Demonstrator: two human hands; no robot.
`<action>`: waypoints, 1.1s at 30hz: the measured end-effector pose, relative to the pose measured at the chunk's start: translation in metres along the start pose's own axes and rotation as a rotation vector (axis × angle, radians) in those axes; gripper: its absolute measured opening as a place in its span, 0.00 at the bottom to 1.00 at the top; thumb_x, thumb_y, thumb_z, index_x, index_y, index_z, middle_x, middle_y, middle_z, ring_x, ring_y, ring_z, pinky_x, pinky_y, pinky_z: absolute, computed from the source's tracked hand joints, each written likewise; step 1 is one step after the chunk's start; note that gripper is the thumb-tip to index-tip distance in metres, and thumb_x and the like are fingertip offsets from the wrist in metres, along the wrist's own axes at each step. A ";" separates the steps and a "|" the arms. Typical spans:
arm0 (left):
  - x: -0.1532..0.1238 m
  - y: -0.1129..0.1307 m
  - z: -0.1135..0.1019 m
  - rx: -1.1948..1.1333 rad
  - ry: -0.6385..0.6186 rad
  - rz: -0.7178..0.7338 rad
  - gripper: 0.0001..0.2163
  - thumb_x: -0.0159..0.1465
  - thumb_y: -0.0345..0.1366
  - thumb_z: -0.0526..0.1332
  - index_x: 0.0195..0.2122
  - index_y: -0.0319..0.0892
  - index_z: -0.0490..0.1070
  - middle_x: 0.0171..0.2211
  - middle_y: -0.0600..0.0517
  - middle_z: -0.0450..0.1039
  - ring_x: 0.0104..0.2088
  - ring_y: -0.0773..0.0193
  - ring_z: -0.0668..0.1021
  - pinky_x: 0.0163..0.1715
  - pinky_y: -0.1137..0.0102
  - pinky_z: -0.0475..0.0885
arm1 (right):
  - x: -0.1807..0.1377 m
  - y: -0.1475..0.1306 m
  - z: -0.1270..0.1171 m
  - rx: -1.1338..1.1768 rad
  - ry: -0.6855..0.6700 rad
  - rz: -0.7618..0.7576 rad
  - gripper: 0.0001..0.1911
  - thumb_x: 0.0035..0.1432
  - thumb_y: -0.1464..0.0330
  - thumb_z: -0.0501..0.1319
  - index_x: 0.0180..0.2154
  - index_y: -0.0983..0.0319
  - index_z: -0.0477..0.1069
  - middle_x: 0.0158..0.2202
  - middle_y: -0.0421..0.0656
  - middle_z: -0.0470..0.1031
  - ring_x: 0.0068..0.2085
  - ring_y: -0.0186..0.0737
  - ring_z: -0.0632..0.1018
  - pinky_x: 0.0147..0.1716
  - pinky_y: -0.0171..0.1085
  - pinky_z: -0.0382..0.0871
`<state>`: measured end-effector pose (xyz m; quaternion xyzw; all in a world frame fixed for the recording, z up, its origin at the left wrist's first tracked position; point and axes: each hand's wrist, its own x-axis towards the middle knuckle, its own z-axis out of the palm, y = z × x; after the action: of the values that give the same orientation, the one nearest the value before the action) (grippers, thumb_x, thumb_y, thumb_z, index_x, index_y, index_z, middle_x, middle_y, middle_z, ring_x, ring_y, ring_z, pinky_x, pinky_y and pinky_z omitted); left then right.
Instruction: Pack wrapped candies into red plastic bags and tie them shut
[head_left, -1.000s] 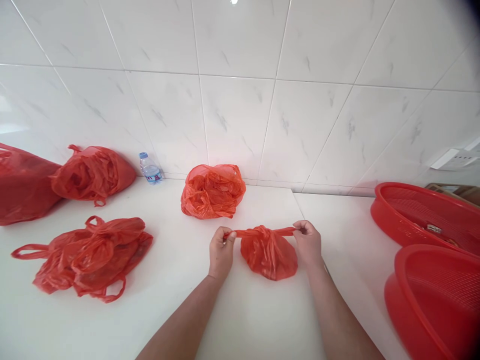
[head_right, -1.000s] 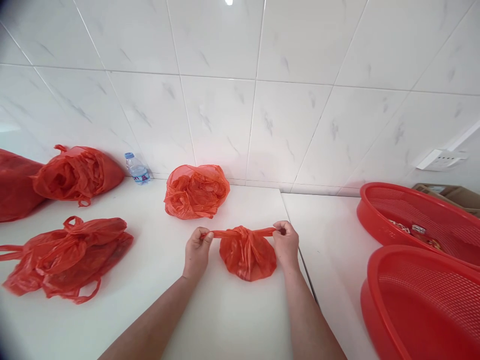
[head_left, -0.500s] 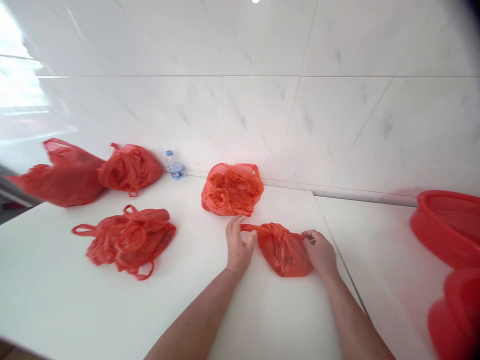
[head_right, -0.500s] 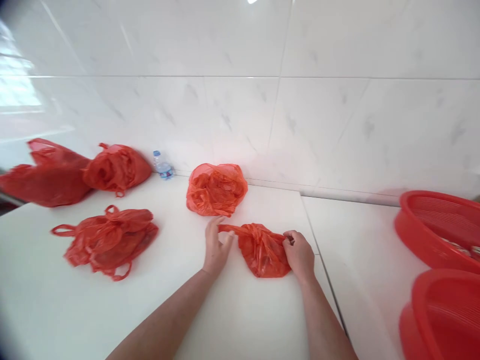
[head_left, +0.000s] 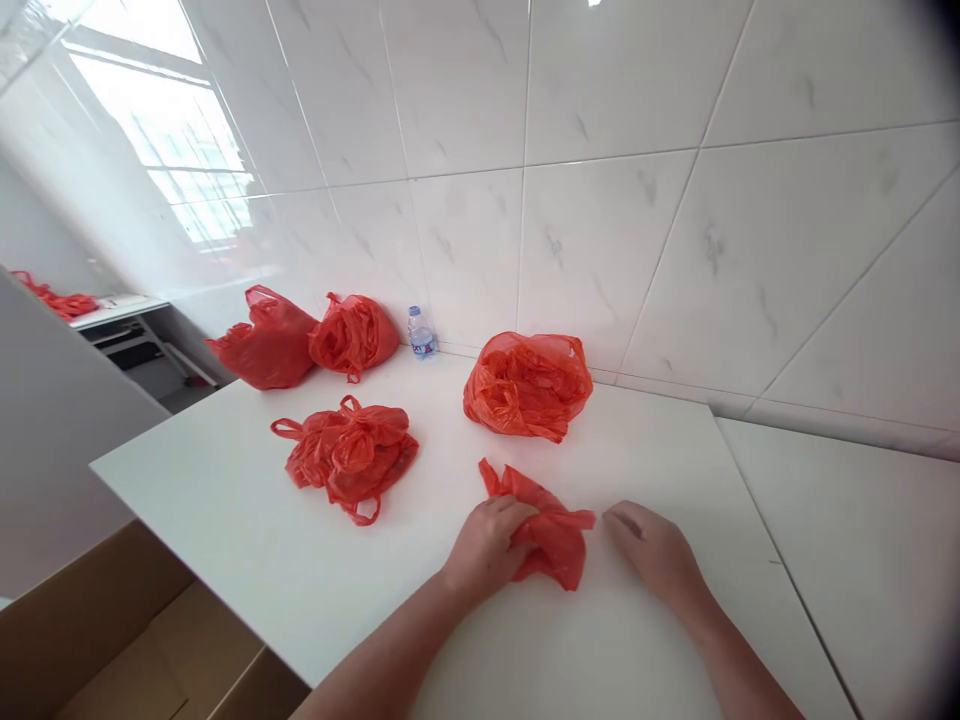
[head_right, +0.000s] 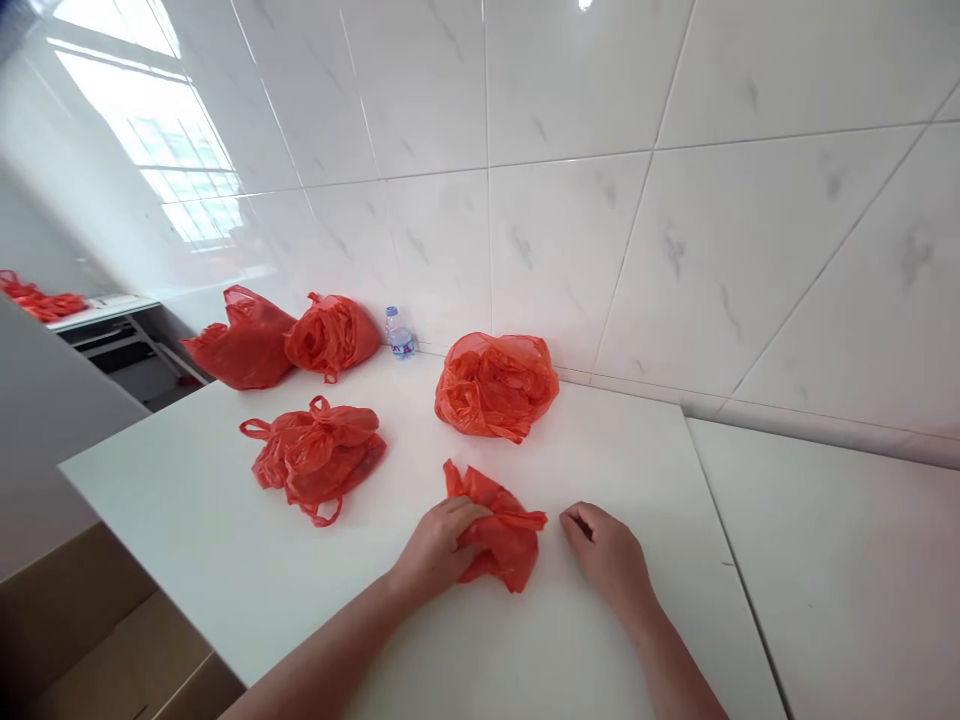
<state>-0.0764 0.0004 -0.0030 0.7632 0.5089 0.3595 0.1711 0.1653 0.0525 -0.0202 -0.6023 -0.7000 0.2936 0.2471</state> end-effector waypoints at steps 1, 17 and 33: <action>-0.006 0.000 -0.012 -0.016 0.031 -0.049 0.15 0.52 0.24 0.56 0.38 0.48 0.74 0.32 0.51 0.74 0.32 0.60 0.75 0.31 0.67 0.70 | 0.000 0.000 0.000 -0.007 0.002 0.018 0.15 0.55 0.57 0.51 0.27 0.56 0.70 0.27 0.39 0.75 0.29 0.40 0.73 0.25 0.34 0.62; -0.015 -0.061 -0.175 0.793 0.216 -0.712 0.50 0.44 0.50 0.68 0.65 0.52 0.42 0.67 0.42 0.26 0.64 0.33 0.36 0.54 0.39 0.48 | 0.003 0.006 0.002 -0.091 -0.072 0.129 0.14 0.54 0.53 0.51 0.32 0.51 0.71 0.33 0.36 0.76 0.33 0.40 0.74 0.30 0.35 0.66; -0.053 -0.079 -0.128 0.175 0.331 -0.579 0.21 0.51 0.29 0.56 0.47 0.48 0.68 0.37 0.53 0.75 0.33 0.62 0.76 0.31 0.71 0.70 | 0.006 0.007 0.006 -0.113 -0.005 0.094 0.13 0.50 0.55 0.54 0.29 0.52 0.73 0.28 0.37 0.76 0.27 0.40 0.73 0.24 0.35 0.63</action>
<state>-0.2324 -0.0277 0.0149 0.5304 0.7540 0.3701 0.1151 0.1653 0.0587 -0.0291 -0.6467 -0.6870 0.2663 0.1972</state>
